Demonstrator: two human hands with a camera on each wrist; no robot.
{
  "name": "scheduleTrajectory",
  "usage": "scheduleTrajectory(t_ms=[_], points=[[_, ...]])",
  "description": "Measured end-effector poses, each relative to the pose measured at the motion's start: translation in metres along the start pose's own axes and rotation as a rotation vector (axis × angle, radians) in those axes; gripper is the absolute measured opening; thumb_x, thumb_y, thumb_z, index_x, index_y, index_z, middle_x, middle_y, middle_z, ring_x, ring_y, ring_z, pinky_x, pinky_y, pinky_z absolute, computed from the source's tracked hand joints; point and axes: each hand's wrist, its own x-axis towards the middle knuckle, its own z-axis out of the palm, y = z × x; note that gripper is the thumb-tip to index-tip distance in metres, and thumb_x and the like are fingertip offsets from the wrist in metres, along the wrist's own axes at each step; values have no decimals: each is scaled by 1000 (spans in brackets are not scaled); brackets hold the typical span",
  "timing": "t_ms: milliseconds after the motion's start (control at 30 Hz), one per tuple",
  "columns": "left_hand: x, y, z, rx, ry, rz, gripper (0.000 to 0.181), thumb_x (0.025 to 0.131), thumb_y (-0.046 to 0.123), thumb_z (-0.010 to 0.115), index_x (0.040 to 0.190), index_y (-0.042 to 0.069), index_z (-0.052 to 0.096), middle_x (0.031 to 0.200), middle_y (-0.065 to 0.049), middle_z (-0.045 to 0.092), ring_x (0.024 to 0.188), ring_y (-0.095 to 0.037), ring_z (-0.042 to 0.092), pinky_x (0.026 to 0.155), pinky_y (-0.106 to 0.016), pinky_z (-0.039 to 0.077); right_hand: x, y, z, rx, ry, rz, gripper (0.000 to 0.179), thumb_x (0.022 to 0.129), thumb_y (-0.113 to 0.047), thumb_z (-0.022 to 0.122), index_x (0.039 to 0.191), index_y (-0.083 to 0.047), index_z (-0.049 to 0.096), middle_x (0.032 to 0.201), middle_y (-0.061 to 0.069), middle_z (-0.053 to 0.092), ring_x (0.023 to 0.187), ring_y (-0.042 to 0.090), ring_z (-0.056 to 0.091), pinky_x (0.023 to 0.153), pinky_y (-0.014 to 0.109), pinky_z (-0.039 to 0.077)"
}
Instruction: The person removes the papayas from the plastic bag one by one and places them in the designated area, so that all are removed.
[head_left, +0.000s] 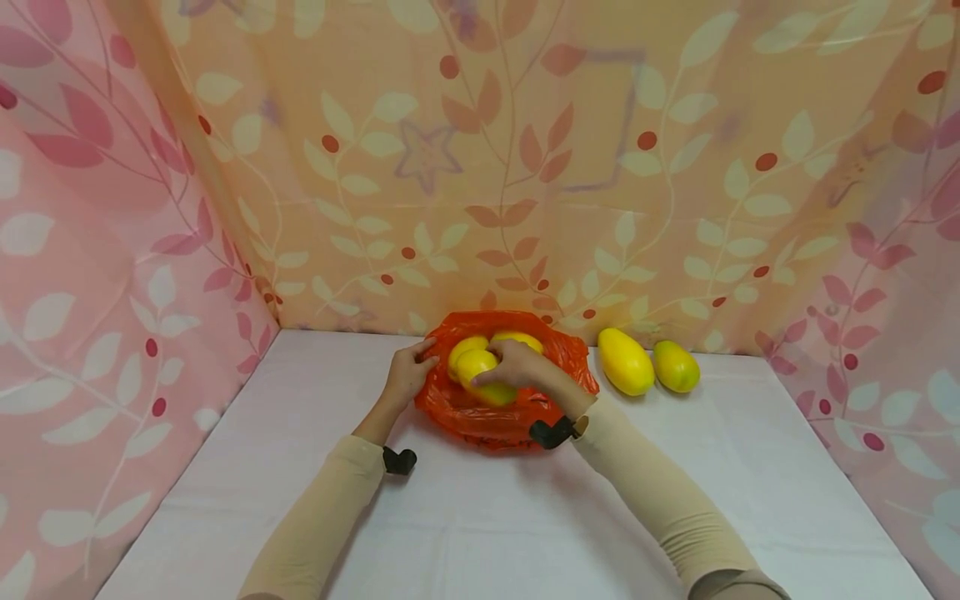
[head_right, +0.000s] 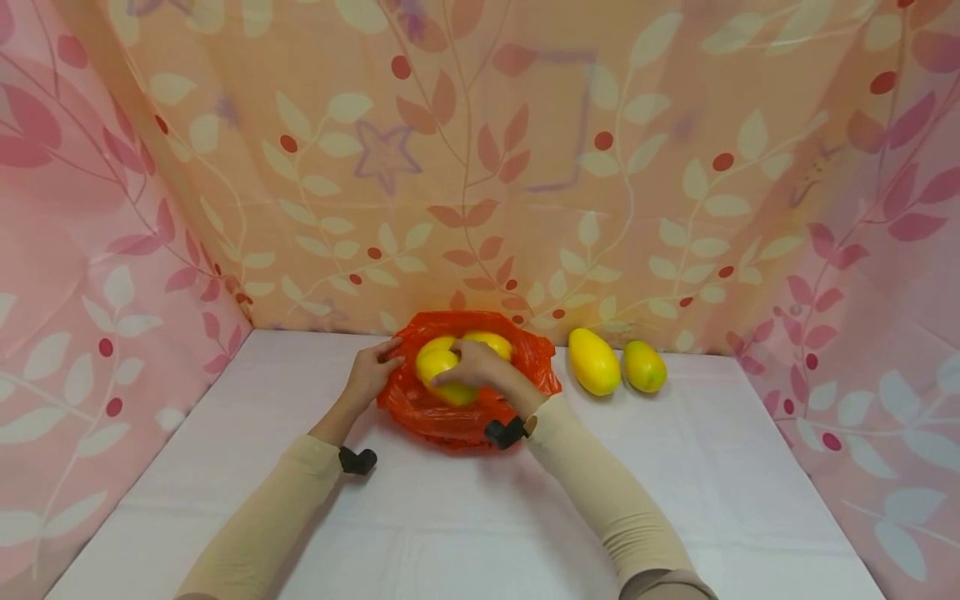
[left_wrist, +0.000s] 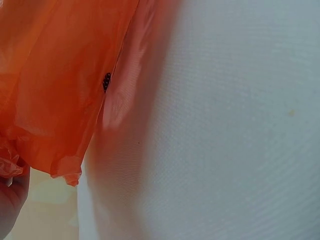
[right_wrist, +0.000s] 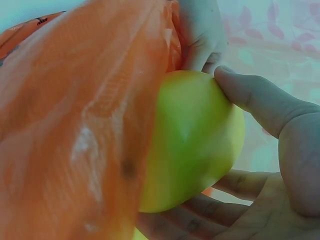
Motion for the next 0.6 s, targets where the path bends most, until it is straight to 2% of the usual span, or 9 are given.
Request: scheduleTrajectory(t_ms=[200, 400, 600], points=[[-1, 0, 0, -5, -7, -6, 44, 95, 5, 59, 138, 1, 53, 142, -20, 53, 134, -32, 48, 109, -44, 43, -3, 1, -7, 21, 7, 17, 80, 79, -43, 79, 142, -7, 46, 129, 11, 57, 105, 26, 55, 90, 37, 53], [-2, 1, -2, 3, -2, -1, 44, 95, 5, 59, 138, 1, 53, 142, -21, 52, 135, -33, 47, 110, -45, 42, -5, 4, -16, 61, -11, 10, 73, 79, -42, 78, 139, -10, 50, 122, 10, 59, 101, 25, 57, 83, 34, 54], [-1, 1, -2, -1, -9, 1, 44, 95, 5, 59, 138, 1, 53, 142, -21, 52, 136, -33, 46, 110, -45, 42, -9, 5, -25, 53, -14, 26, 77, 80, -43, 78, 142, -9, 48, 124, 11, 59, 103, 25, 58, 85, 34, 55]])
